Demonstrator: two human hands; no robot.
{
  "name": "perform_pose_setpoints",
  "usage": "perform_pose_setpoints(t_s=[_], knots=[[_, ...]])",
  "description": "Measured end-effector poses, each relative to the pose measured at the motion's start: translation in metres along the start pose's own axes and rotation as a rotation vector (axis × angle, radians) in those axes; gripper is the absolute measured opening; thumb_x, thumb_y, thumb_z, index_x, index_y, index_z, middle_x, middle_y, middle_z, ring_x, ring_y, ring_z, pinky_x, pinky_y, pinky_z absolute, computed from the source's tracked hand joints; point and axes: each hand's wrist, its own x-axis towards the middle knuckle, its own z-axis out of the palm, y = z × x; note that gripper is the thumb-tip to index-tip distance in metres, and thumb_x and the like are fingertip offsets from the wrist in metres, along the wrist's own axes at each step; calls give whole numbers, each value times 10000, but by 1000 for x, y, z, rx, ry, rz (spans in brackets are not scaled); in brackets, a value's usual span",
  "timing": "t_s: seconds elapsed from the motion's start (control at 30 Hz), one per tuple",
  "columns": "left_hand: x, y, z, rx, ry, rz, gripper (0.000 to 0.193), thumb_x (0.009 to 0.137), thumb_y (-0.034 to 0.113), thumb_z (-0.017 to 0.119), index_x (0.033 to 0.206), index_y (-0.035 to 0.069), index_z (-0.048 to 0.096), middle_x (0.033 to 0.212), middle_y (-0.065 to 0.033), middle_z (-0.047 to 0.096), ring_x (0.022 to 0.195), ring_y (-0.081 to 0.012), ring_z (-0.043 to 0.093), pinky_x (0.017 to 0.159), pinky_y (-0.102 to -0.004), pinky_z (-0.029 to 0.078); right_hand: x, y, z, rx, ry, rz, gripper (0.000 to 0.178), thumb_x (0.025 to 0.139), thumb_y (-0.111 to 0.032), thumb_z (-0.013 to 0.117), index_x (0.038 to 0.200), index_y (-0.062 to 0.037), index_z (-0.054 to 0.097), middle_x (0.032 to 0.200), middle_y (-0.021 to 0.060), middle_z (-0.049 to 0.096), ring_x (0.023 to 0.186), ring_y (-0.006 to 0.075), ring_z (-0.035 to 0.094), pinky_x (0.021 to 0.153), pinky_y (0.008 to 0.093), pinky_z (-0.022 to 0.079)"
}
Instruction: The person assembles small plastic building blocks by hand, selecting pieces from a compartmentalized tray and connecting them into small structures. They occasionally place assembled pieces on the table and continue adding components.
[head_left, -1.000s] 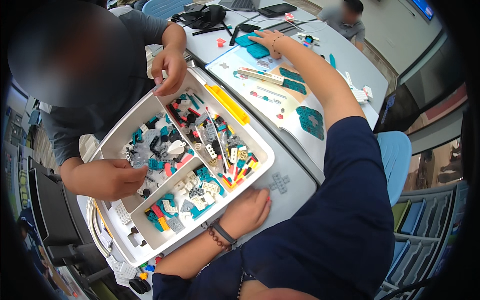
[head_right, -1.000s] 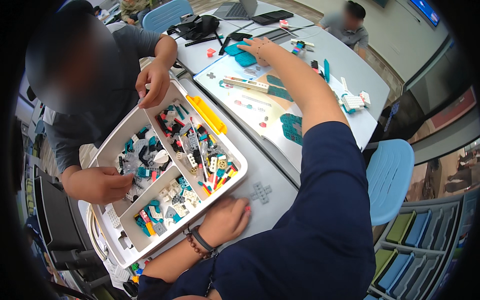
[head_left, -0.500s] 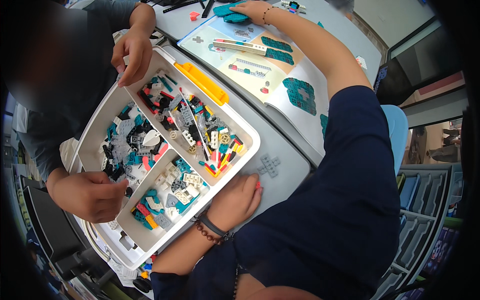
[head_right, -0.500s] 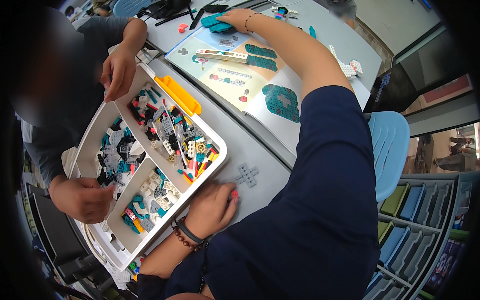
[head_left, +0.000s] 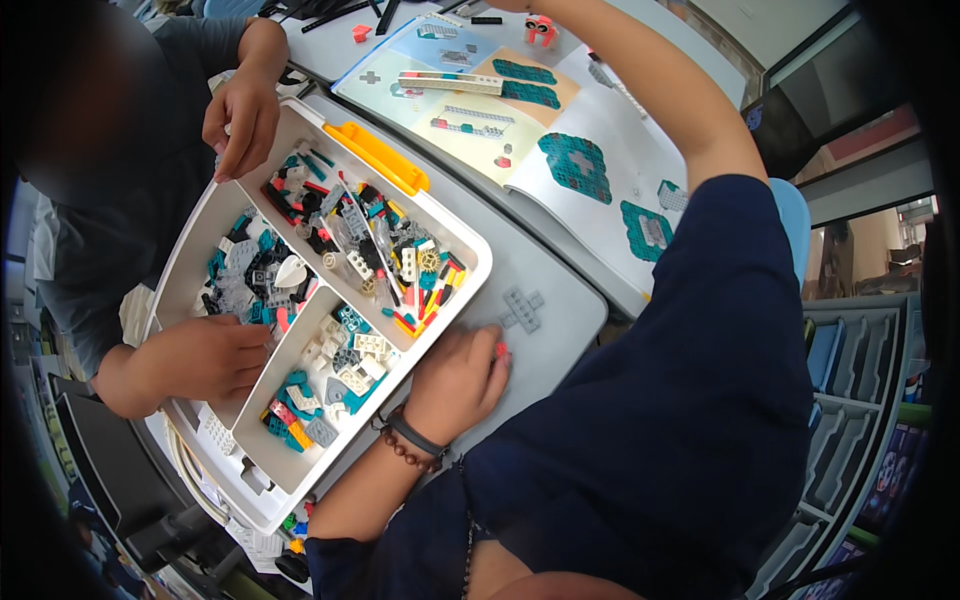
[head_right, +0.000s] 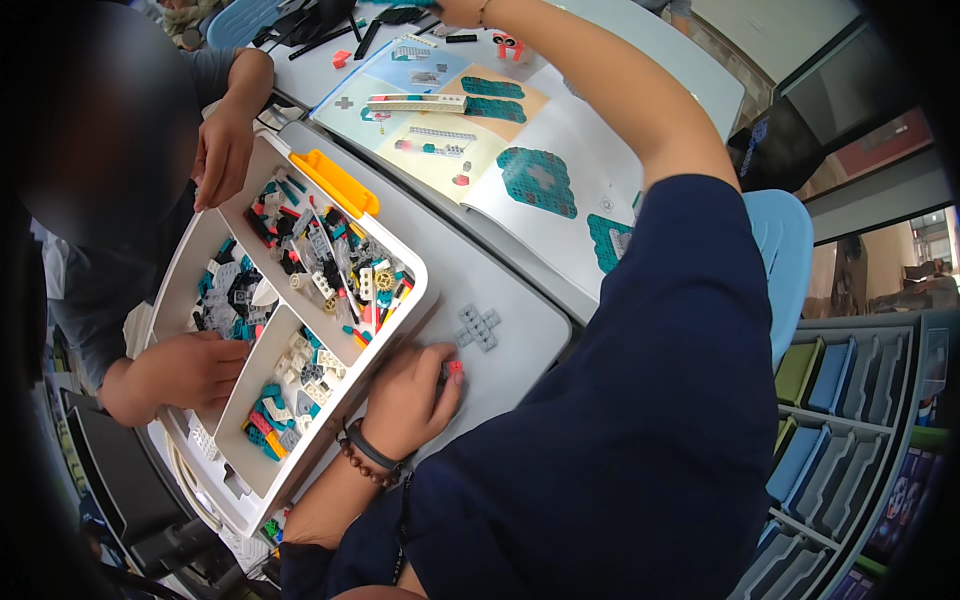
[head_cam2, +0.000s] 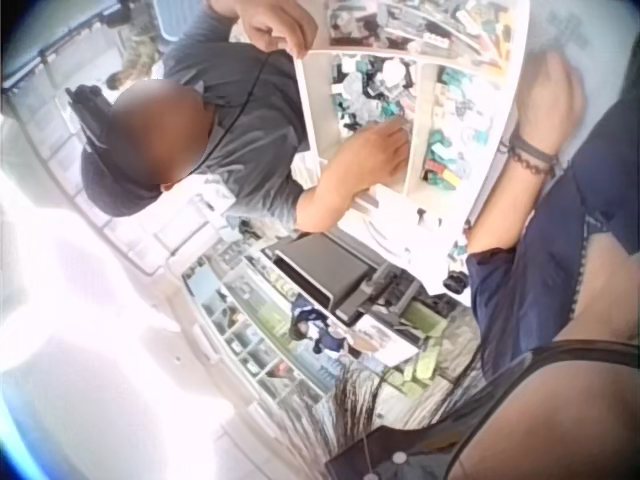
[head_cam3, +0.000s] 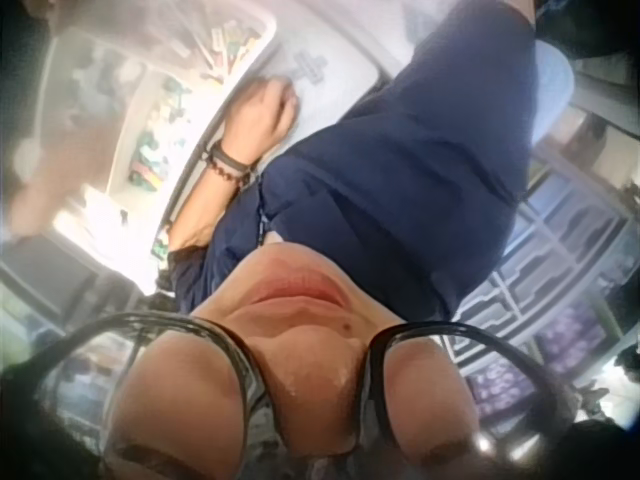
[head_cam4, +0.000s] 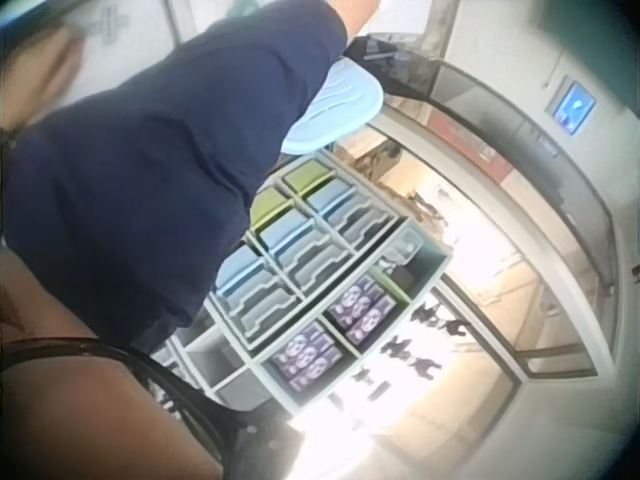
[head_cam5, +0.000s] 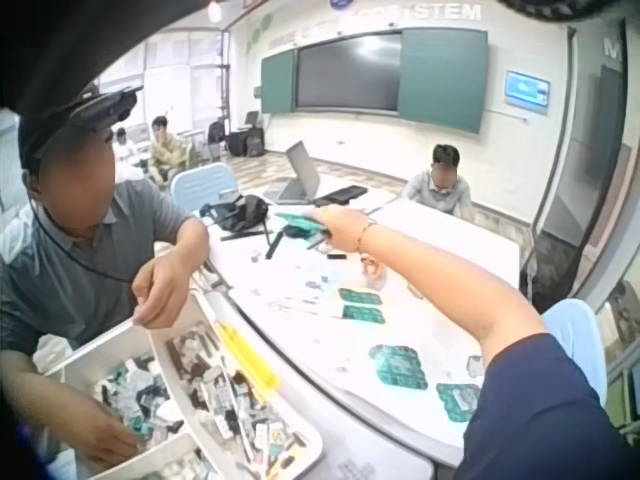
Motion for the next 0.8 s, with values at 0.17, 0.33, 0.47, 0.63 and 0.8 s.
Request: perform_pose_setpoints(t_s=[0.17,0.33,0.47,0.63,0.8], knots=[[-1,0,4,13,63,39,259,756,108,600,986,15,524,720,-132,525,629,-287,532,573,-365,435,-70,-54,-74,727,127,626,362,816,-174,573,1162,-98,500,1081,147,593,923,293,581,775,375,465],[6,24,-14,-113,87,111,401,768,92,572,1129,-32,448,857,-140,499,802,-266,524,646,-341,428,-174,-126,-102,1534,106,702,381,834,-139,589,1181,-24,481,1149,110,547,1026,221,559,892,371,459],[24,40,2,-760,132,-176,607,843,173,521,1338,-4,218,1213,-138,423,1094,-209,444,862,-335,409,-228,-181,-96,1991,-4,871,441,812,-52,584,1222,-9,428,1155,129,536,1050,223,547,891,377,467],[60,45,12,-1446,-49,-472,432,870,195,540,1234,10,399,1124,-79,540,1009,-154,532,855,-310,438,-254,-210,-83,2080,-129,968,456,813,-56,575,1232,18,412,1159,132,531,1039,219,550,893,368,460],[66,42,16,-1505,-89,-543,263,861,147,535,1090,18,531,1022,-58,607,895,-132,589,792,-287,479,-259,-198,-79,1978,-272,993,503,766,-63,604,1224,25,415,1117,135,551,1012,213,560,850,344,475]])
